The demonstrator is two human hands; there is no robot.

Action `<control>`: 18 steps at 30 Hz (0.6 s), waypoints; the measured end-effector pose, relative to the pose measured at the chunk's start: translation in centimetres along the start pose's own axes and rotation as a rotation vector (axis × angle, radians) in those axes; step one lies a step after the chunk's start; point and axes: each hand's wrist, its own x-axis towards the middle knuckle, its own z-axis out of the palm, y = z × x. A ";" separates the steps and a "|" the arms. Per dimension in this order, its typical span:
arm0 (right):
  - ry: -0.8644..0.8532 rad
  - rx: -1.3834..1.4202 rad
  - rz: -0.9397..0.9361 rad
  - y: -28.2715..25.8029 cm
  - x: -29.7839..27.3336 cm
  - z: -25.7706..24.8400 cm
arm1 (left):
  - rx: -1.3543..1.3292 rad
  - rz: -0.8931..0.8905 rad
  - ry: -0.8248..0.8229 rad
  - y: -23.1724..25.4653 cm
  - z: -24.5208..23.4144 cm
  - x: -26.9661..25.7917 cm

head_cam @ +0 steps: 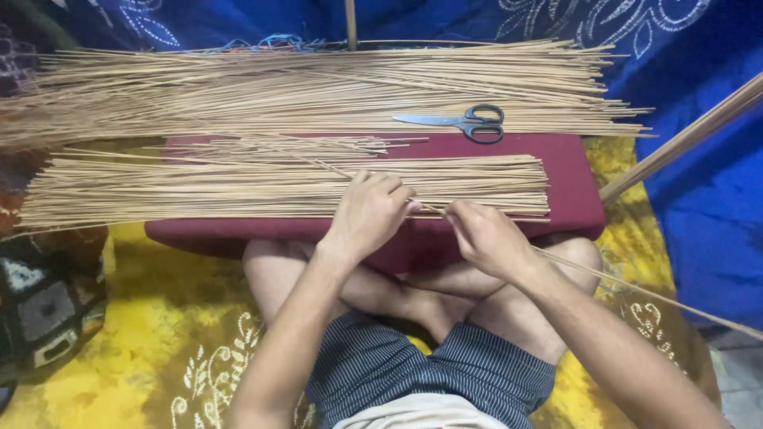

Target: A person sits on the floor and sorts through a large quantity of thin wooden sticks, aligning them into bundles and trimming them to size with scissors.

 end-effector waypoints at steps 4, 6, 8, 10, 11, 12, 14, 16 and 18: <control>-0.015 0.048 -0.008 -1.4 0.4 -0.6 | -0.051 -0.010 0.016 -1.1 0.0 -0.3; 0.010 0.124 -0.016 -2.6 0.9 -0.5 | -0.073 0.016 0.049 -0.5 0.3 -0.4; 0.014 0.123 -0.001 -2.2 1.1 0.2 | -0.079 0.021 0.065 -0.7 1.2 -0.4; 0.019 0.124 0.013 -2.2 1.4 0.2 | -0.083 0.028 0.082 -0.8 1.0 -0.2; 0.023 0.136 0.034 -2.3 1.5 0.0 | -0.065 0.029 0.138 -0.7 0.4 0.0; 0.028 0.148 0.056 -2.4 1.5 -0.2 | -0.048 0.031 0.194 -0.6 -0.2 0.3; 0.047 0.162 0.050 -2.0 1.8 -0.8 | -0.118 -0.027 0.281 0.3 0.4 -0.1; 0.069 0.174 0.045 -1.2 2.1 -1.4 | -0.190 -0.081 0.369 1.6 0.8 -0.2; 0.042 0.306 0.111 -0.2 2.4 -1.8 | -0.616 -0.356 0.489 3.5 1.2 -0.2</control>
